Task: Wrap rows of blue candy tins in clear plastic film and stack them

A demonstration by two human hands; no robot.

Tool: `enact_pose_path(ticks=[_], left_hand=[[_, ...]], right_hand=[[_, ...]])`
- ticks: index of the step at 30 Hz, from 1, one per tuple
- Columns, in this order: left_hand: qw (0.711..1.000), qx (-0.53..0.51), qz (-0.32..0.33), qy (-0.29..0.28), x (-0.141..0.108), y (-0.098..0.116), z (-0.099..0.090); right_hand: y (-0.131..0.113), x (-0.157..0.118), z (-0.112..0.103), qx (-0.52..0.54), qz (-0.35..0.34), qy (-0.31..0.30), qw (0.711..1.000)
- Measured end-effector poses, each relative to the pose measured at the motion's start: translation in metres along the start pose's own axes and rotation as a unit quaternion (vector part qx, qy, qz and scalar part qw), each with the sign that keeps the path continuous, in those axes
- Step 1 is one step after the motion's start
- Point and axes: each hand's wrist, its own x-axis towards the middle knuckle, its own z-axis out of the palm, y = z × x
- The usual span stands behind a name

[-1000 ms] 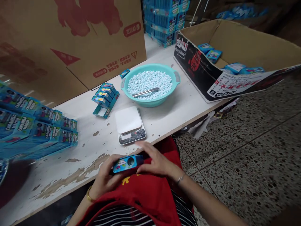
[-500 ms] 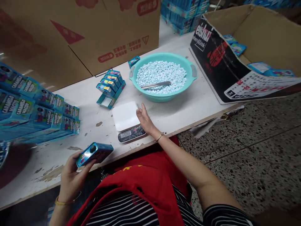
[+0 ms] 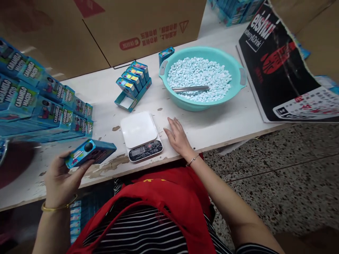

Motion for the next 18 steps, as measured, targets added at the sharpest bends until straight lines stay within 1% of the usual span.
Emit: enact_pose_path(ticks=[2,4,7,10,14,18], left_hand=[[1.0,0.002,0.019,-0.005,0.009,0.006,0.003],[0.999,0.009,0.037,-0.011,0.02,0.013,0.008],[0.997,0.001,0.071,-0.021,0.039,0.02,0.017],[0.994,-0.019,0.106,-0.034,0.059,0.026,0.032],[0.985,-0.047,0.153,-0.065,0.084,0.035,0.057],[0.977,-0.061,0.179,-0.098,0.099,0.046,0.075]], right_hand=[[0.008,-0.009,-0.003,-0.068,-0.029,-0.017,0.997],[0.011,-0.015,-0.002,-0.122,-0.046,-0.037,0.991],[0.008,-0.017,0.0,-0.171,-0.047,-0.042,0.983],[0.004,-0.016,0.002,-0.184,-0.042,-0.042,0.981],[0.004,-0.014,0.001,-0.188,-0.037,-0.044,0.98],[0.004,-0.014,0.001,-0.168,-0.035,-0.036,0.985]])
